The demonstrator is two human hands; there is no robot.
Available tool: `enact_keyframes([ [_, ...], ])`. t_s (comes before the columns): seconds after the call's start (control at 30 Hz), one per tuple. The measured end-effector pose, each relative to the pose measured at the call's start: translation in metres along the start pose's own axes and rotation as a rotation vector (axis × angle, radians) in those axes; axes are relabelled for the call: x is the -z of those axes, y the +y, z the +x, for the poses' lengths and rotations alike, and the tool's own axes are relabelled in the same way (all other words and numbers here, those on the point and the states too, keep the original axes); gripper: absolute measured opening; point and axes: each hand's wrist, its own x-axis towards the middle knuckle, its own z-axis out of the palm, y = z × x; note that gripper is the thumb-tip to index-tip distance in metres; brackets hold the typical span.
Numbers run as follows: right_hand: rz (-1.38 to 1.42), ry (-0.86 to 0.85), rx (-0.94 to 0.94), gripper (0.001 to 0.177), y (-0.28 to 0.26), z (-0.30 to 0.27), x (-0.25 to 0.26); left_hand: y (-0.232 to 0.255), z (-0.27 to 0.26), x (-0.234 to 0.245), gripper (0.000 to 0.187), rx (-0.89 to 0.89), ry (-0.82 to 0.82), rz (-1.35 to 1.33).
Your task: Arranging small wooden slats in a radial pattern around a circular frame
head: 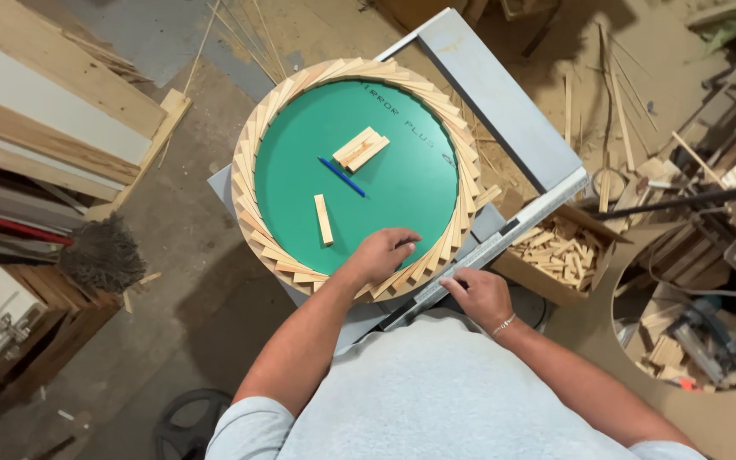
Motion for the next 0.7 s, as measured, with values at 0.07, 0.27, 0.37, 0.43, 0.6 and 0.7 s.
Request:
enact_keyframes([
  [0.07,0.019,0.014,0.022,0.038,0.012,0.008,0.008,0.001,0.001,-0.003,0.036,0.027,0.021,0.001],
  [0.27,0.103,0.090,0.045,0.040,0.058,0.079,0.037,0.011,0.005,-0.008,0.038,0.159,0.109,-0.014],
  [0.37,0.189,0.122,0.059,0.040,0.083,0.129,0.059,0.019,0.007,-0.013,0.040,0.237,0.144,0.000],
  [0.43,0.221,0.142,0.100,0.039,0.087,0.168,0.080,0.029,0.009,-0.013,0.040,0.288,0.179,0.005],
  [0.6,0.340,0.025,0.045,0.025,0.054,0.249,0.123,0.027,0.025,-0.020,0.037,0.428,0.362,-0.010],
  [0.7,0.270,-0.012,0.176,0.033,0.032,0.299,0.133,0.021,0.033,-0.019,0.033,0.483,0.481,0.016],
])
